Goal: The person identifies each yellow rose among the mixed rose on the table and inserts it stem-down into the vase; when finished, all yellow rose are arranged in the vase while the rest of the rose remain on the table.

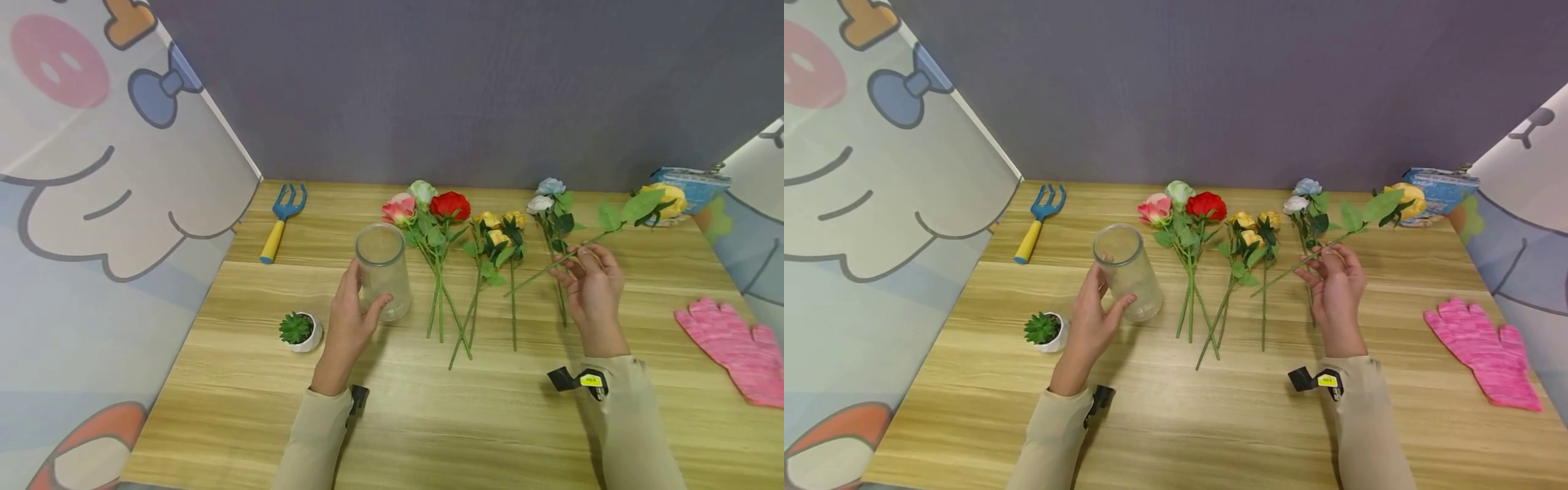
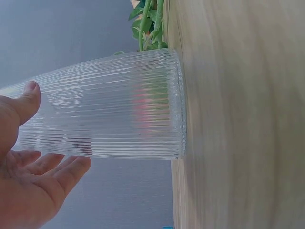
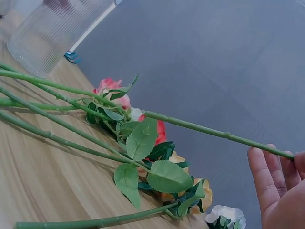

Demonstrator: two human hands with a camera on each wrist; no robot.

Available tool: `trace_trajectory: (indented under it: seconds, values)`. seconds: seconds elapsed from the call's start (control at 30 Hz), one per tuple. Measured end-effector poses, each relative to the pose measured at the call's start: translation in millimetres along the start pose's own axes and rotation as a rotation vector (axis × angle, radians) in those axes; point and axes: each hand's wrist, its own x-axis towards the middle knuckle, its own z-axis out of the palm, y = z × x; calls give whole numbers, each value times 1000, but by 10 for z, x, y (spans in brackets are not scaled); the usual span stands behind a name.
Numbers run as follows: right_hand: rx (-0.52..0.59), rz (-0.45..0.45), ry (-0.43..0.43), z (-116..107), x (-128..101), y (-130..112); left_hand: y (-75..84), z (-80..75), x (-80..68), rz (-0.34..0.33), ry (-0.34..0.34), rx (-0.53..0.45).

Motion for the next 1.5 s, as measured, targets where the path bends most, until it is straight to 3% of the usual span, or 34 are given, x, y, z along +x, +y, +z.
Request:
trace_trajectory:
  seconds: [0.87,1.1,1.5]
  values:
    - [139,-105,75,202,-44,-14,-5,6,-2,-1,-12,2]
    - [123,-125,47,256,-64,-2,0,-6,1,1,-7,-2]
    - [206,-177,15,358,-134,-28,3,-3,-1,-19,-18,-8]
